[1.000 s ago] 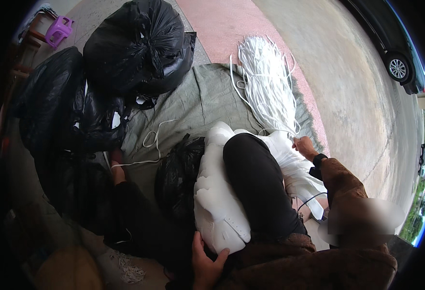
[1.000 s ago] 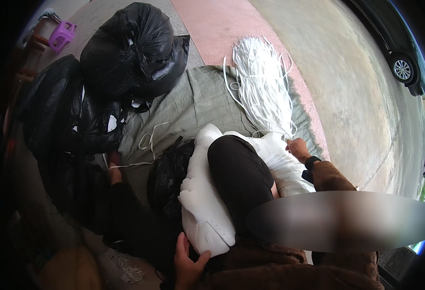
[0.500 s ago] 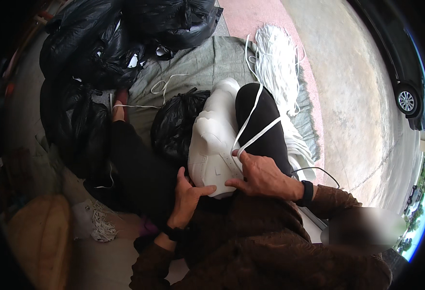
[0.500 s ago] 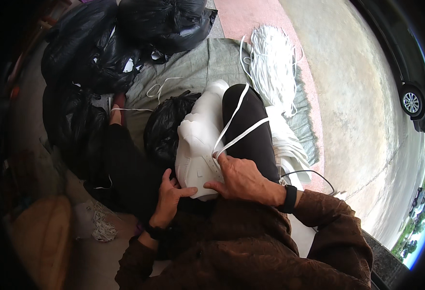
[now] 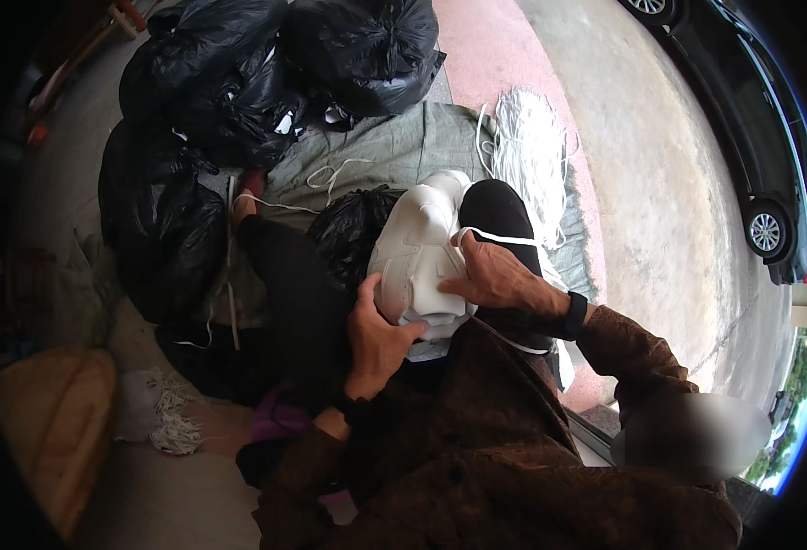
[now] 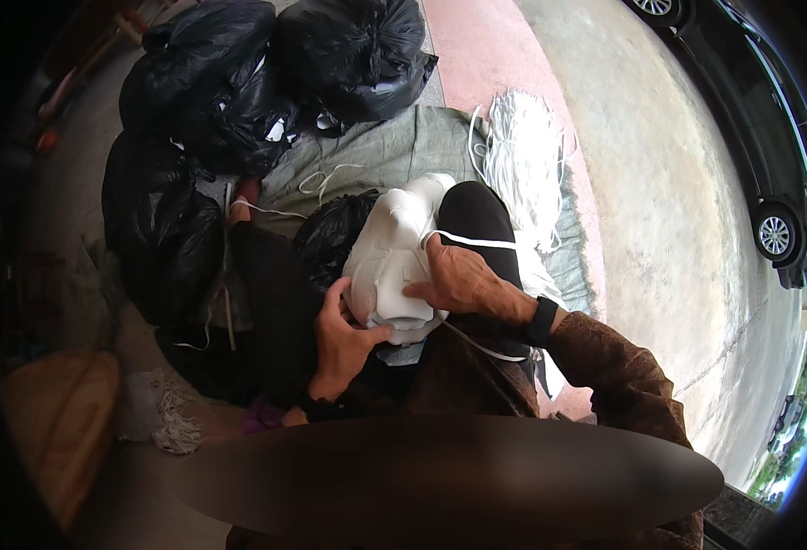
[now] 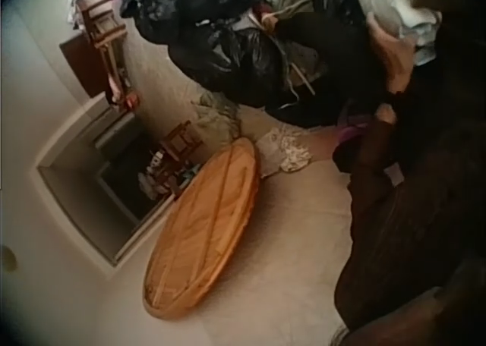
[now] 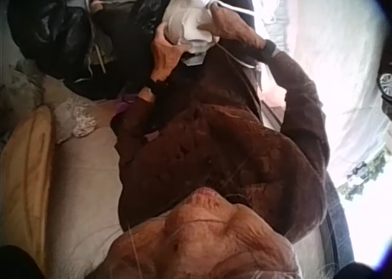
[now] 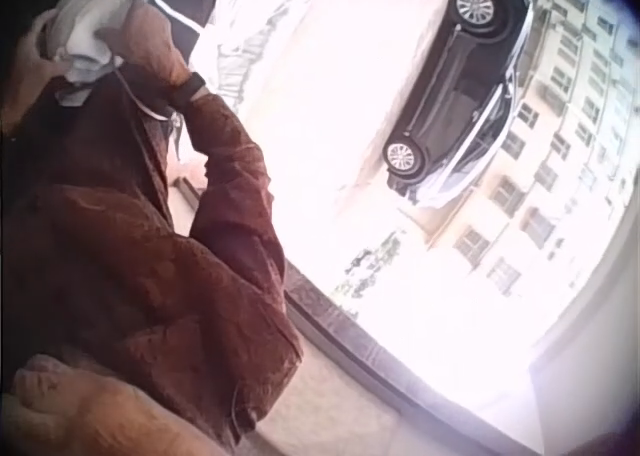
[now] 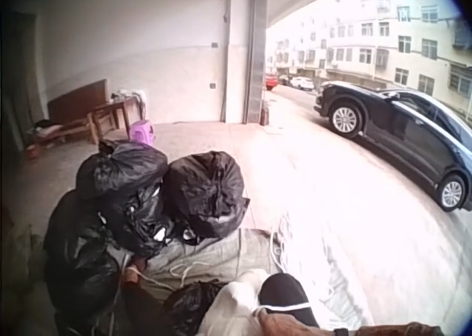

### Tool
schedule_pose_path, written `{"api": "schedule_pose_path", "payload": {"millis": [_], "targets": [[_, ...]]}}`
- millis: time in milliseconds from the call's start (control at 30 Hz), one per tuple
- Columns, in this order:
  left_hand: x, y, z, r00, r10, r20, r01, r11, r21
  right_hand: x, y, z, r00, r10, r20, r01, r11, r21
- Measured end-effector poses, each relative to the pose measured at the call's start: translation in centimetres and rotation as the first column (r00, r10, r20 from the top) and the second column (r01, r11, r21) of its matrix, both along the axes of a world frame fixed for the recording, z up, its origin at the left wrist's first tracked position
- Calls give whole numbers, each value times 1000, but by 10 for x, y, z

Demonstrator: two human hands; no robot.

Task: The recorder is lacing a white shoe while sitting on the floor.

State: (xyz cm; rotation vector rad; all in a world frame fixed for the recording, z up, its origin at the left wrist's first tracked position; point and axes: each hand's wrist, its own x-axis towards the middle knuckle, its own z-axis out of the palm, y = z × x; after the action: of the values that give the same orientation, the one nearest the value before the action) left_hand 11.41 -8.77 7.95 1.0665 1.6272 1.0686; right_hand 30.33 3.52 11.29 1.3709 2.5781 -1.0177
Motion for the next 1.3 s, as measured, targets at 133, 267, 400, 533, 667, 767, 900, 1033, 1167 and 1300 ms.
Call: {"api": "schedule_pose_path", "payload": {"millis": [133, 267, 400, 533, 667, 767, 900, 1033, 1167, 1300], "targets": [[-11, 10, 7, 947, -57, -317, 42, 998, -53, 5, -2, -18, 993, -7, -114, 0, 998, -62], [-5, 5, 13, 887, -143, -439, 117, 989, -85, 21, -29, -16, 974, -130, -188, 136, 990, 22], [2, 2, 18, 858, -139, -495, 138, 990, -39, 21, -57, 11, 943, -222, -249, 210, 975, -74], [-5, 3, 24, 750, -298, -590, 266, 953, -142, -3, -76, 23, 916, -129, -379, 134, 991, -15], [-14, 6, 22, 659, -344, -669, 360, 925, -120, -14, -77, 6, 949, 149, -276, -52, 942, 331], [-20, 7, 17, 743, -291, -603, 314, 947, -70, -14, -76, -8, 914, 373, -159, -269, 851, 451], [-23, 3, 14, 858, -241, -454, 295, 954, 51, -18, -76, -16, 905, 418, -77, -339, 819, 462], [-16, -7, 18, 822, -243, -515, 317, 947, 60, -12, -72, -3, 913, 342, -222, -280, 922, 270], [-7, -13, 16, 782, -289, -552, 359, 933, 19, 12, -67, 9, 905, 30, -425, 64, 977, 206], [-2, -12, 8, 823, -237, -516, 283, 959, 11, 18, -73, -1, 1000, -28, 6, 27, 983, 181]]}}
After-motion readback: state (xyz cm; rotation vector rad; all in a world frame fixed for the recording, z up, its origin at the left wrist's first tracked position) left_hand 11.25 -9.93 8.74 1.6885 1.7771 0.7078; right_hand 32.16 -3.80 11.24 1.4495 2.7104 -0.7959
